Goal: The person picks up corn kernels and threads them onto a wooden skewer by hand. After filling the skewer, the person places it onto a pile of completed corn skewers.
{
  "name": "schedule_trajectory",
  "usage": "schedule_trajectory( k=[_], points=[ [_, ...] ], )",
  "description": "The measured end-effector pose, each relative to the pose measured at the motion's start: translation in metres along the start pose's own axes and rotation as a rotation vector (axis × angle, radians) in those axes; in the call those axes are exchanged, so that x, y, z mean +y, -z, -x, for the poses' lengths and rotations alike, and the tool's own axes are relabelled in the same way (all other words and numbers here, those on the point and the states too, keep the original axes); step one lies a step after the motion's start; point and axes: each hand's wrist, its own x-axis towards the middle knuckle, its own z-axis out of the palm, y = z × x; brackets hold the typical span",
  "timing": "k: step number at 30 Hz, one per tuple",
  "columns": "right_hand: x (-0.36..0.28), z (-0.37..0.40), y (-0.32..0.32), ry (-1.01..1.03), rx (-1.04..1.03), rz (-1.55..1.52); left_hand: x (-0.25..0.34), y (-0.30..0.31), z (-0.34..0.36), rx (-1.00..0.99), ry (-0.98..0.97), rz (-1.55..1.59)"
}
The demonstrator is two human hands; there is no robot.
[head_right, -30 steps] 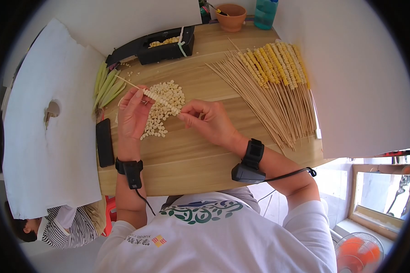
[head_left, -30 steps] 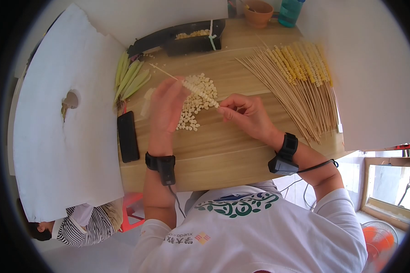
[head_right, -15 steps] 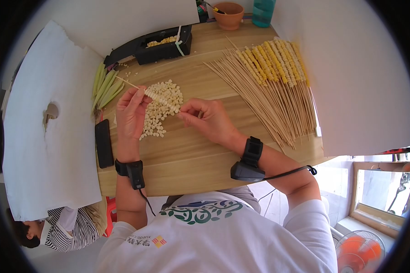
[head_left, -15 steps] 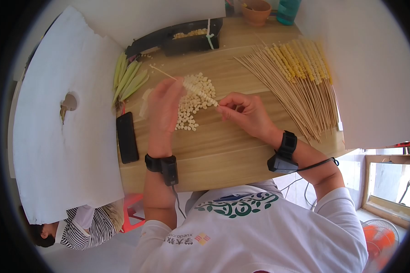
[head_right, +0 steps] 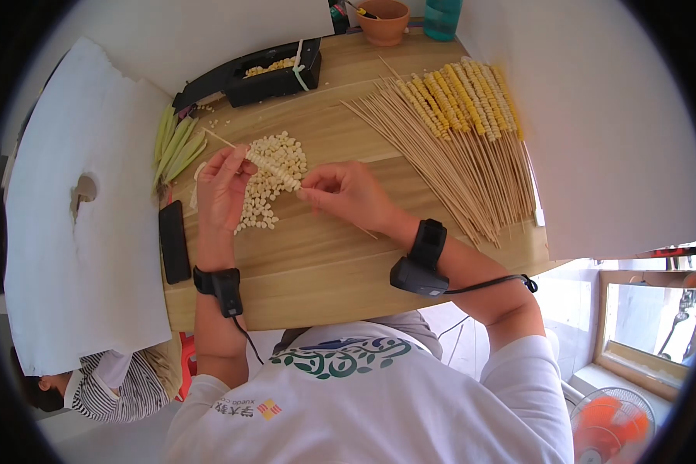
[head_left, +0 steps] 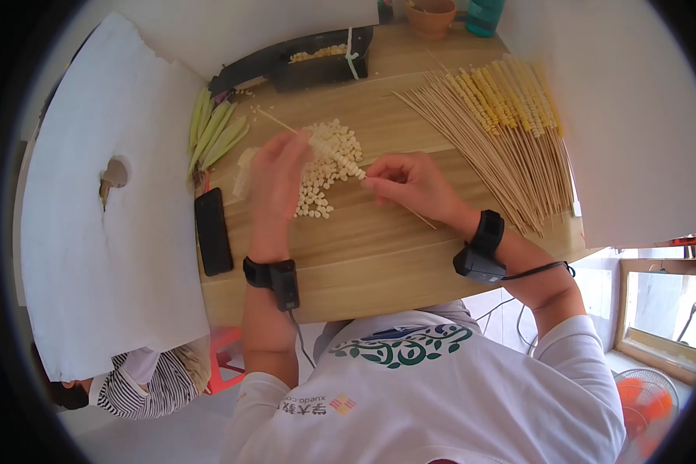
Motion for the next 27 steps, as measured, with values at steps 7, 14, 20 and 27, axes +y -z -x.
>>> schedule_trajectory(
  k=[7, 14, 20, 27],
  points=[
    [0.0, -0.007, 0.016, -0.124, 0.042, -0.277, 0.013, 0.011, -0.005, 0.033, -0.099, -0.323],
    [0.011, -0.012, 0.023, -0.102, 0.171, -0.241, 0.001, 0.029, -0.008, -0.093, -0.307, -0.997],
    [0.013, -0.012, 0.023, -0.086, 0.126, -0.193, -0.006, 0.026, -0.006, -0.212, -0.446, -1.345],
    [0.009, -0.009, 0.02, -0.072, 0.089, -0.158, -0.007, 0.025, -0.006, -0.169, -0.389, -1.242]
  ],
)
